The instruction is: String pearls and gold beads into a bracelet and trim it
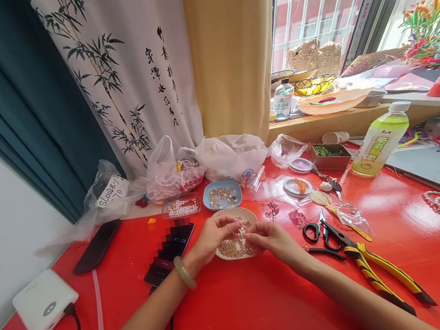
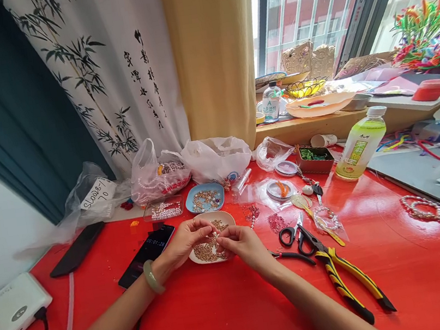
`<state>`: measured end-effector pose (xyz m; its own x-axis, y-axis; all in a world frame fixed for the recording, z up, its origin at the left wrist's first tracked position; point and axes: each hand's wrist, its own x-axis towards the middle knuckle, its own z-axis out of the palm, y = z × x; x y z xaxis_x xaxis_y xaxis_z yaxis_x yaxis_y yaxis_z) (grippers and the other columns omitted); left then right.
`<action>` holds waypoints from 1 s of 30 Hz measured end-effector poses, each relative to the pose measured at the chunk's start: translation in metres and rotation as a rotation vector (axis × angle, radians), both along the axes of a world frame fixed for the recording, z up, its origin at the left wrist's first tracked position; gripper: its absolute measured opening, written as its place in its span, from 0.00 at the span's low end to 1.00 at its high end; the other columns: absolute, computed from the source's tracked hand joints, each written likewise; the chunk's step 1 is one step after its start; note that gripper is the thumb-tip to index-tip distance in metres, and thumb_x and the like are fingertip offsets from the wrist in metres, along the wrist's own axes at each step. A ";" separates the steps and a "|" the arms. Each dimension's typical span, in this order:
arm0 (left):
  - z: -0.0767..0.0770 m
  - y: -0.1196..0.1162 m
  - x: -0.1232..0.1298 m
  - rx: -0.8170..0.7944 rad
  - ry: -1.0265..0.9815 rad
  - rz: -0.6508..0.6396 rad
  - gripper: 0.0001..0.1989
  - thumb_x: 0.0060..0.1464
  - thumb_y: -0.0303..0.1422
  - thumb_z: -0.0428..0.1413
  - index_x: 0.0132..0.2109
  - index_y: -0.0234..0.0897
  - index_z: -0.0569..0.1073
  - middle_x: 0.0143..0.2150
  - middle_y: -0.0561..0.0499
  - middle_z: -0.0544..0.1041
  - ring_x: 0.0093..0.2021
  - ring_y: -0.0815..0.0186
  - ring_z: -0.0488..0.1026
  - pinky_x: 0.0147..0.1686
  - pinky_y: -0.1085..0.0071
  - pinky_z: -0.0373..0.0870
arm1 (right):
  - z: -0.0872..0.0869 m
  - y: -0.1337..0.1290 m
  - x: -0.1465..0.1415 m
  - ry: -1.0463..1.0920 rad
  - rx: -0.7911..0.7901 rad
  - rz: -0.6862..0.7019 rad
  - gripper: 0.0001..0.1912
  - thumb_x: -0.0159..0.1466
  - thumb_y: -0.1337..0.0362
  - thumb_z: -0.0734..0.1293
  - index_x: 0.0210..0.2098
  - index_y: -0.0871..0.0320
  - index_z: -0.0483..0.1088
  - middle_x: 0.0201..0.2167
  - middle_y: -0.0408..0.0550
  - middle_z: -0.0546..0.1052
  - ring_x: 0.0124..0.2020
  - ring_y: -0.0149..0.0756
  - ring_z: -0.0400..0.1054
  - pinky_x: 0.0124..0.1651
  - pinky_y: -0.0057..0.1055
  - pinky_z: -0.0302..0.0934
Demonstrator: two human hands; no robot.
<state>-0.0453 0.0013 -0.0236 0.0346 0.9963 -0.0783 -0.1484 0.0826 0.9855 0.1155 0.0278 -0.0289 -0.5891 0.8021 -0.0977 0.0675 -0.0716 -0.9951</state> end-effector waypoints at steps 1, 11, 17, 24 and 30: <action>0.000 0.000 0.000 0.008 0.007 -0.004 0.12 0.37 0.36 0.61 0.27 0.31 0.72 0.28 0.50 0.72 0.29 0.70 0.68 0.33 0.73 0.64 | -0.001 0.001 0.000 -0.001 0.003 0.004 0.17 0.48 0.52 0.67 0.23 0.61 0.67 0.19 0.42 0.72 0.19 0.26 0.62 0.26 0.26 0.57; -0.004 0.003 -0.002 0.114 0.149 -0.040 0.11 0.39 0.36 0.60 0.27 0.31 0.74 0.24 0.51 0.71 0.24 0.73 0.64 0.26 0.75 0.61 | 0.001 0.001 -0.001 -0.033 0.067 0.035 0.18 0.50 0.51 0.65 0.30 0.61 0.68 0.18 0.41 0.71 0.18 0.26 0.63 0.23 0.25 0.56; 0.000 0.002 0.000 0.062 0.141 -0.049 0.11 0.39 0.36 0.60 0.28 0.31 0.74 0.26 0.51 0.71 0.24 0.73 0.64 0.27 0.75 0.63 | 0.000 0.004 0.001 -0.020 0.032 0.031 0.17 0.50 0.51 0.66 0.25 0.61 0.68 0.17 0.41 0.70 0.18 0.26 0.62 0.24 0.25 0.56; -0.001 0.001 0.002 0.087 0.175 -0.092 0.11 0.38 0.35 0.60 0.29 0.31 0.74 0.27 0.50 0.72 0.25 0.72 0.66 0.27 0.75 0.62 | 0.002 0.004 0.003 -0.026 0.051 0.023 0.17 0.50 0.51 0.65 0.25 0.62 0.67 0.19 0.42 0.71 0.19 0.26 0.62 0.25 0.25 0.56; -0.002 0.001 0.001 0.060 0.150 -0.052 0.09 0.37 0.32 0.60 0.29 0.32 0.73 0.28 0.51 0.71 0.26 0.72 0.66 0.29 0.74 0.64 | 0.001 0.007 0.004 -0.011 0.068 -0.004 0.18 0.50 0.50 0.65 0.25 0.61 0.67 0.20 0.42 0.71 0.20 0.27 0.63 0.26 0.26 0.57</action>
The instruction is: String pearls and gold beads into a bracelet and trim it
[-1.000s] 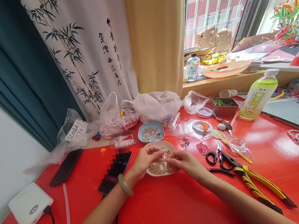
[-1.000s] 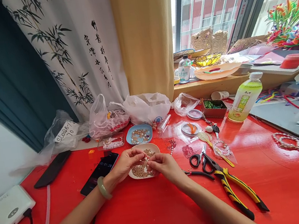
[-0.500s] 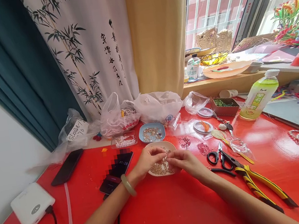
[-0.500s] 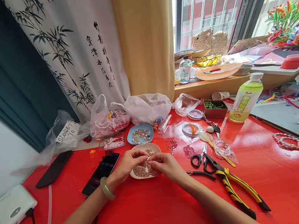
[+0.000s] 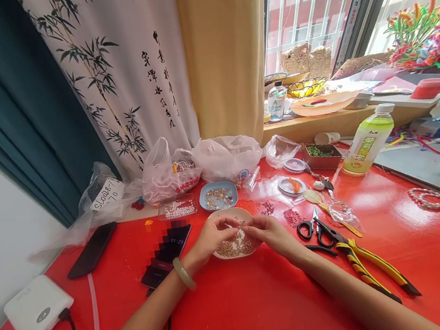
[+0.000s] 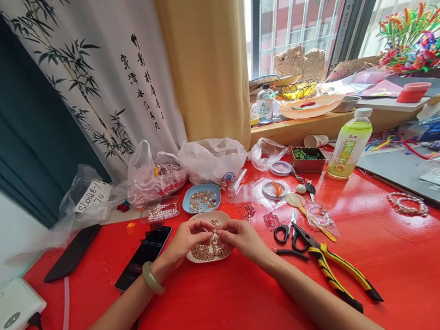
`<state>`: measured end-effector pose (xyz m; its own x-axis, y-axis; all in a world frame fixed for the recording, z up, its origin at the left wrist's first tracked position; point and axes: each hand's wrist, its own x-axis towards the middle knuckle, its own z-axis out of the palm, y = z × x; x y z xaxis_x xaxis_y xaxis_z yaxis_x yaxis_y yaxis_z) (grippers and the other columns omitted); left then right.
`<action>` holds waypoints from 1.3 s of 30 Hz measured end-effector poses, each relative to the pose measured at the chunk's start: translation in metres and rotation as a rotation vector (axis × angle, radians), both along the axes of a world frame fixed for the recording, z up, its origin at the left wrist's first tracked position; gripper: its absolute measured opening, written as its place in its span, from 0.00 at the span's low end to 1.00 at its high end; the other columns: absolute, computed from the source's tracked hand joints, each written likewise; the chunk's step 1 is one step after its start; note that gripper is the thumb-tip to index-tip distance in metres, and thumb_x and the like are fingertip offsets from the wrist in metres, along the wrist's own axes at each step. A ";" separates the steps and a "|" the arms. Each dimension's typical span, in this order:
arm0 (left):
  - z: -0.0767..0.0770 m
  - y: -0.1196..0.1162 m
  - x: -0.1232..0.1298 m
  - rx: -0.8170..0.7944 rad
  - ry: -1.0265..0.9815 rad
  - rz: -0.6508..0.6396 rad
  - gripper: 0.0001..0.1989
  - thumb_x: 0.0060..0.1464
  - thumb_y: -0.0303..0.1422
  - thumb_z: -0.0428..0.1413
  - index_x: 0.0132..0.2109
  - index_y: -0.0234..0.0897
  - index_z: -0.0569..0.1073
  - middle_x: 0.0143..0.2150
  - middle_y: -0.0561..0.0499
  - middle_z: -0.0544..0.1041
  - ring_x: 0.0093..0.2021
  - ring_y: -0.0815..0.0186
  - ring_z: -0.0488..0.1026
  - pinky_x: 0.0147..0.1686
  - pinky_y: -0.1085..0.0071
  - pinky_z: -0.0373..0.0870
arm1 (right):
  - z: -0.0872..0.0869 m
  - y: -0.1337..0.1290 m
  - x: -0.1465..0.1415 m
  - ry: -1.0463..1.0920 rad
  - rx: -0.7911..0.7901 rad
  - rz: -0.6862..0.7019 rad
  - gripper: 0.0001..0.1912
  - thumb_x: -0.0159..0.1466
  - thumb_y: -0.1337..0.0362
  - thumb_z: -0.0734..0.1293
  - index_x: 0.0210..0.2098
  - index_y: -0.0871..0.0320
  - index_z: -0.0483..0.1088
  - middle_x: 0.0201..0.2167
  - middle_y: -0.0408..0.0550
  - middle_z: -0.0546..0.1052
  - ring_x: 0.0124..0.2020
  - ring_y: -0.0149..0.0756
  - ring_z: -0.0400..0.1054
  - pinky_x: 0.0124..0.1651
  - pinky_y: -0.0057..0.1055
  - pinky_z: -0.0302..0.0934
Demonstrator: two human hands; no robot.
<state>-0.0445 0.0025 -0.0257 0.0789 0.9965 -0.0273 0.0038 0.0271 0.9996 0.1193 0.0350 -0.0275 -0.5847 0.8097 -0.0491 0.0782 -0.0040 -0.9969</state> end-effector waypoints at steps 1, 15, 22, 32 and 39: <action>0.001 0.000 0.000 0.000 0.004 0.009 0.09 0.37 0.32 0.60 0.29 0.32 0.73 0.28 0.51 0.71 0.27 0.72 0.66 0.29 0.74 0.64 | 0.000 0.000 0.000 -0.006 0.004 -0.011 0.18 0.50 0.50 0.65 0.24 0.61 0.67 0.20 0.42 0.71 0.20 0.27 0.63 0.26 0.26 0.57; 0.000 0.000 -0.003 0.044 0.009 0.059 0.07 0.39 0.30 0.58 0.29 0.31 0.73 0.29 0.50 0.71 0.28 0.71 0.66 0.29 0.74 0.64 | -0.001 0.000 0.000 -0.016 0.021 -0.020 0.17 0.51 0.52 0.65 0.26 0.62 0.68 0.19 0.42 0.71 0.19 0.26 0.62 0.25 0.26 0.57; 0.000 -0.001 -0.003 0.030 0.019 0.077 0.08 0.39 0.31 0.58 0.30 0.32 0.73 0.29 0.50 0.71 0.29 0.71 0.66 0.29 0.74 0.64 | 0.000 -0.001 0.001 -0.035 0.030 -0.026 0.17 0.51 0.51 0.64 0.25 0.61 0.67 0.19 0.42 0.71 0.19 0.26 0.62 0.25 0.25 0.57; 0.000 -0.001 -0.002 0.020 0.015 0.075 0.09 0.38 0.32 0.59 0.30 0.32 0.73 0.28 0.51 0.71 0.28 0.71 0.66 0.29 0.74 0.65 | 0.004 -0.002 0.000 -0.033 0.030 -0.029 0.16 0.51 0.52 0.65 0.24 0.61 0.68 0.19 0.42 0.71 0.19 0.26 0.62 0.25 0.25 0.56; -0.004 0.000 -0.004 0.048 0.023 0.060 0.07 0.39 0.30 0.58 0.29 0.32 0.73 0.28 0.50 0.71 0.28 0.72 0.66 0.29 0.75 0.64 | 0.005 -0.003 0.000 -0.040 0.022 -0.037 0.15 0.51 0.54 0.65 0.24 0.61 0.68 0.19 0.42 0.71 0.20 0.26 0.62 0.26 0.25 0.56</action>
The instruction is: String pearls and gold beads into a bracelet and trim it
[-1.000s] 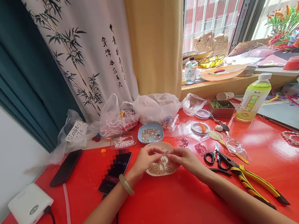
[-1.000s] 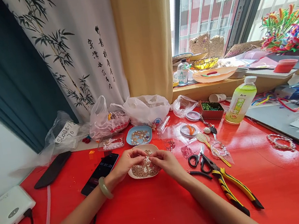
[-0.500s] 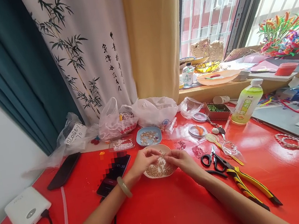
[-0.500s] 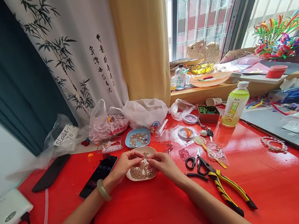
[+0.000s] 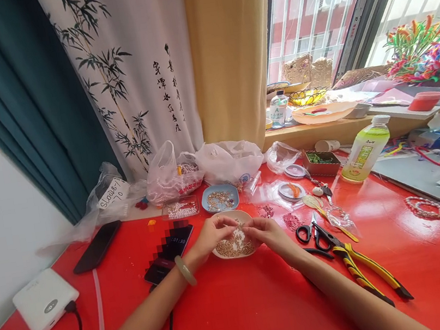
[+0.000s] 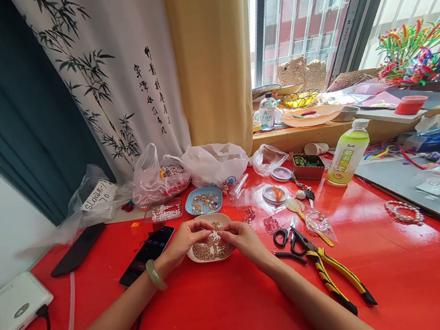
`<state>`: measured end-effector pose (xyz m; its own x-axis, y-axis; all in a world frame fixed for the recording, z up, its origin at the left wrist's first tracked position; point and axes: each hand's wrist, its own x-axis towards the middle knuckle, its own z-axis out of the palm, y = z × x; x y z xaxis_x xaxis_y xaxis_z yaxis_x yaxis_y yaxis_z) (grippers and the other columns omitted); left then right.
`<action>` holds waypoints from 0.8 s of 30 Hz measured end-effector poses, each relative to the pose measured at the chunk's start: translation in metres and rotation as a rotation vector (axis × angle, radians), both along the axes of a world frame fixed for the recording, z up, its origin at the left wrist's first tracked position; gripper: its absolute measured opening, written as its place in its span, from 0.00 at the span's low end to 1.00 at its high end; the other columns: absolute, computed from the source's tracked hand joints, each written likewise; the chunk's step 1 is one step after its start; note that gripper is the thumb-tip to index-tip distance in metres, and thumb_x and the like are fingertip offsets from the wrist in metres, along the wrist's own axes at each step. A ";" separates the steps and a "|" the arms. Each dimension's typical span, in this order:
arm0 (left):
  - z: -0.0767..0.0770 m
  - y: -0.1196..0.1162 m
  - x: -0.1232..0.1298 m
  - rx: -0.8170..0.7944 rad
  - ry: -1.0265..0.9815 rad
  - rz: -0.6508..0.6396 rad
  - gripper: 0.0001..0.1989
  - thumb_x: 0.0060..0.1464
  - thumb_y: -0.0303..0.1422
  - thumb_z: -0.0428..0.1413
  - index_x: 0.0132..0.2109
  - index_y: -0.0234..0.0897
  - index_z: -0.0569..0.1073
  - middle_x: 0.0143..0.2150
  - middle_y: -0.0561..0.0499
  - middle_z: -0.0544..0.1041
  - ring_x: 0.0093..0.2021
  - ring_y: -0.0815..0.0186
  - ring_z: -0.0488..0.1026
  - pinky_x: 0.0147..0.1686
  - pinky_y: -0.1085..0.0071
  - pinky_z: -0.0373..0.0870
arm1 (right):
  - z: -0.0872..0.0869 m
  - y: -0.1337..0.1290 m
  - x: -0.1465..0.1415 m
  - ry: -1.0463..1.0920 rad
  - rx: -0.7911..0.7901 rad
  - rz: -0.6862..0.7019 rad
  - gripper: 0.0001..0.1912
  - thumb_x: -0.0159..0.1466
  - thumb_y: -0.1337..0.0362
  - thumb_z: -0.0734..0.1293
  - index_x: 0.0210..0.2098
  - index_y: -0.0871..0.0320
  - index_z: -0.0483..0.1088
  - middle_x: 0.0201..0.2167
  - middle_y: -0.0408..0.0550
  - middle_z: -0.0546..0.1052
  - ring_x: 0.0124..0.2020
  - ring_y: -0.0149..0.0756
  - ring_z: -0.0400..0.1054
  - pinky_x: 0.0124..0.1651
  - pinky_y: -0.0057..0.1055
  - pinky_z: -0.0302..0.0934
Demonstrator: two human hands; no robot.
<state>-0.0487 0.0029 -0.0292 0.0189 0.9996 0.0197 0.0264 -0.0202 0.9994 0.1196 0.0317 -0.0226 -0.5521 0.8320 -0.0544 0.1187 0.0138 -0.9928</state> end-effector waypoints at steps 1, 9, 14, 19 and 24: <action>0.000 0.000 0.000 0.000 0.004 0.001 0.07 0.39 0.30 0.58 0.29 0.32 0.73 0.28 0.50 0.71 0.27 0.72 0.65 0.29 0.75 0.64 | 0.001 -0.001 0.000 0.000 -0.001 -0.003 0.14 0.51 0.54 0.65 0.24 0.61 0.68 0.19 0.42 0.71 0.20 0.27 0.62 0.27 0.25 0.56; 0.003 -0.001 0.000 -0.016 -0.033 0.021 0.08 0.38 0.31 0.58 0.29 0.32 0.73 0.29 0.51 0.71 0.27 0.72 0.66 0.28 0.75 0.64 | 0.001 -0.002 0.000 0.010 -0.006 -0.017 0.14 0.50 0.54 0.65 0.23 0.60 0.68 0.18 0.41 0.70 0.19 0.27 0.62 0.26 0.26 0.57; 0.006 0.001 -0.003 -0.013 -0.067 0.075 0.09 0.40 0.33 0.57 0.31 0.32 0.72 0.27 0.52 0.71 0.24 0.73 0.65 0.28 0.74 0.63 | -0.006 0.006 0.002 0.026 -0.003 -0.038 0.15 0.51 0.53 0.65 0.25 0.60 0.66 0.20 0.42 0.72 0.19 0.26 0.63 0.26 0.26 0.57; 0.004 0.007 -0.011 0.012 0.013 0.065 0.09 0.41 0.33 0.57 0.31 0.32 0.72 0.29 0.49 0.73 0.28 0.71 0.67 0.29 0.74 0.64 | -0.006 0.012 0.007 0.039 0.022 -0.048 0.14 0.52 0.54 0.64 0.27 0.60 0.67 0.24 0.43 0.73 0.22 0.26 0.63 0.25 0.24 0.56; -0.001 0.012 -0.015 0.019 0.082 0.053 0.08 0.41 0.32 0.56 0.30 0.32 0.72 0.28 0.50 0.72 0.27 0.70 0.67 0.27 0.75 0.63 | -0.001 0.011 0.007 0.002 0.029 -0.070 0.11 0.50 0.58 0.66 0.25 0.60 0.70 0.20 0.41 0.69 0.21 0.26 0.60 0.23 0.23 0.51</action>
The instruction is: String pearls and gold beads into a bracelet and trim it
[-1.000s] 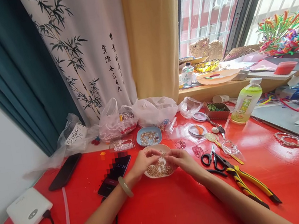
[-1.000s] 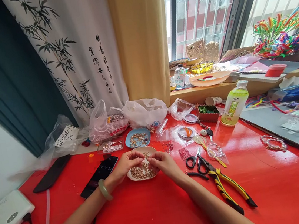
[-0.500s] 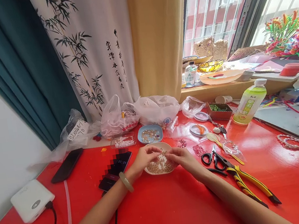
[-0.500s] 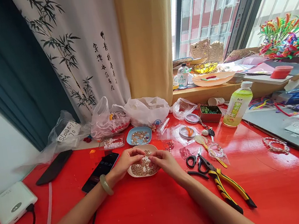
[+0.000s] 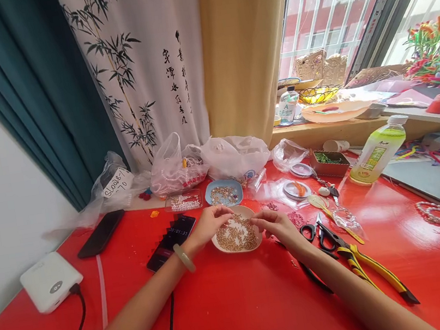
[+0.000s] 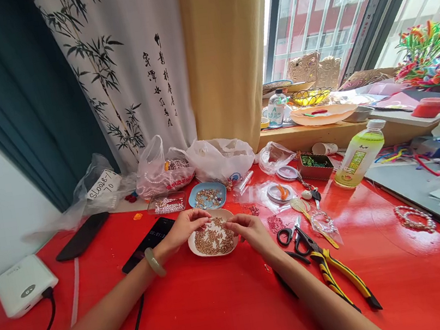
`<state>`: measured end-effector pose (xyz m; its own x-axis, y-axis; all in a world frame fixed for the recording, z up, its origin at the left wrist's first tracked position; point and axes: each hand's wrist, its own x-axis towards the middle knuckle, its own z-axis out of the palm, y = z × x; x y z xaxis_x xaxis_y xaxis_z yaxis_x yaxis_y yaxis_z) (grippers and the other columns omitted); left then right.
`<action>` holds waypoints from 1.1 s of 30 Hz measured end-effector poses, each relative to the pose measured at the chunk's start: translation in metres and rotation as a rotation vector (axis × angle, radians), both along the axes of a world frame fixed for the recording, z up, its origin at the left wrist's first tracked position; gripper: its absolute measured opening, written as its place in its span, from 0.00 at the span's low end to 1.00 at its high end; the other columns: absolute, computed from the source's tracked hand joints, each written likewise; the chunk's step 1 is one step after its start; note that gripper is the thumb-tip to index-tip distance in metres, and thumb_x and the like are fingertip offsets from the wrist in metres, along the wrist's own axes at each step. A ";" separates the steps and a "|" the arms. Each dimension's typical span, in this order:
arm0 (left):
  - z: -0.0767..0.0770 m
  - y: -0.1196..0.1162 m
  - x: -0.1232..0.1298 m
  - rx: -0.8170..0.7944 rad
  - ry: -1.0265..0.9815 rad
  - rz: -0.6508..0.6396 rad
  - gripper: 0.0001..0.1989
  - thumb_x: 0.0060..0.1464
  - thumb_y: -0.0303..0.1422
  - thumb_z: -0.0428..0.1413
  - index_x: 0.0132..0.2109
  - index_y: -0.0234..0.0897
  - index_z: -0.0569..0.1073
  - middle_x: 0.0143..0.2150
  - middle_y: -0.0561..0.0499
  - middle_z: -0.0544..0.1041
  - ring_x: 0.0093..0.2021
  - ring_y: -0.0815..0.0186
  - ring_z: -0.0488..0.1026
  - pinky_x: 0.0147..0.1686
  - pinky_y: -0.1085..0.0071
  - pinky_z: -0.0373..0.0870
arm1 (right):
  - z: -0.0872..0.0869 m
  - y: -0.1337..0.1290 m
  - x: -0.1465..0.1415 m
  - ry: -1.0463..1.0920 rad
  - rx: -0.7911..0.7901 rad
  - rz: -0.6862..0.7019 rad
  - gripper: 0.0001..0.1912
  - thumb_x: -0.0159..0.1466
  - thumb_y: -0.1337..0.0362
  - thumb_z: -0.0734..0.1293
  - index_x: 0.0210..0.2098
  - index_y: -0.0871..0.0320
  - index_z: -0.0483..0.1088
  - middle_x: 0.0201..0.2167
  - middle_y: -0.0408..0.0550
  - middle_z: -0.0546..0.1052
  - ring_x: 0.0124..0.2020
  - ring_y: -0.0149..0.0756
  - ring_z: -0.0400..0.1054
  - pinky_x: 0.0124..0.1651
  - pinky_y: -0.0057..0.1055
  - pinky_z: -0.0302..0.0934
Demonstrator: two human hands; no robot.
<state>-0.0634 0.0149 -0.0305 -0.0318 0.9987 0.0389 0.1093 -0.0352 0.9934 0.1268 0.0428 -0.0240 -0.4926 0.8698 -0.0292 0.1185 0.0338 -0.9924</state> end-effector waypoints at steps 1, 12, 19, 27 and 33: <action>-0.001 0.001 -0.001 0.002 0.016 0.000 0.08 0.42 0.32 0.55 0.30 0.32 0.71 0.28 0.50 0.72 0.27 0.70 0.67 0.27 0.75 0.63 | 0.002 0.000 0.000 -0.008 0.001 -0.008 0.10 0.50 0.58 0.67 0.25 0.60 0.71 0.19 0.40 0.69 0.21 0.26 0.58 0.22 0.23 0.50; 0.003 -0.006 -0.003 0.071 0.455 -0.037 0.07 0.44 0.31 0.52 0.31 0.34 0.73 0.31 0.49 0.76 0.31 0.66 0.71 0.32 0.73 0.64 | 0.015 0.004 0.011 0.105 0.026 -0.073 0.11 0.52 0.56 0.66 0.26 0.58 0.69 0.26 0.45 0.74 0.21 0.27 0.62 0.24 0.25 0.55; 0.009 -0.005 -0.008 0.103 0.542 0.013 0.07 0.45 0.30 0.51 0.32 0.34 0.73 0.32 0.49 0.76 0.32 0.66 0.71 0.34 0.73 0.65 | 0.011 0.010 0.014 0.144 -0.022 -0.078 0.10 0.53 0.57 0.66 0.27 0.58 0.69 0.27 0.45 0.75 0.26 0.30 0.68 0.29 0.26 0.59; 0.012 -0.007 -0.020 0.158 1.026 0.093 0.10 0.49 0.27 0.49 0.33 0.39 0.75 0.32 0.49 0.74 0.37 0.62 0.68 0.36 0.69 0.64 | 0.010 0.007 0.010 0.118 -0.044 -0.085 0.11 0.51 0.56 0.67 0.27 0.58 0.68 0.27 0.46 0.76 0.25 0.30 0.69 0.28 0.26 0.60; -0.001 -0.006 -0.018 0.279 1.128 -0.019 0.11 0.52 0.29 0.49 0.38 0.42 0.75 0.35 0.49 0.73 0.43 0.63 0.65 0.36 0.72 0.64 | 0.006 0.009 0.008 0.104 -0.018 -0.059 0.11 0.53 0.56 0.66 0.27 0.58 0.68 0.26 0.45 0.75 0.22 0.27 0.66 0.25 0.25 0.58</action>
<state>-0.0815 0.0093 -0.0316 0.1760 0.9511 0.2540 0.9242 -0.2485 0.2899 0.1348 0.0517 -0.0183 -0.4421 0.8969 0.0038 0.0162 0.0122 -0.9998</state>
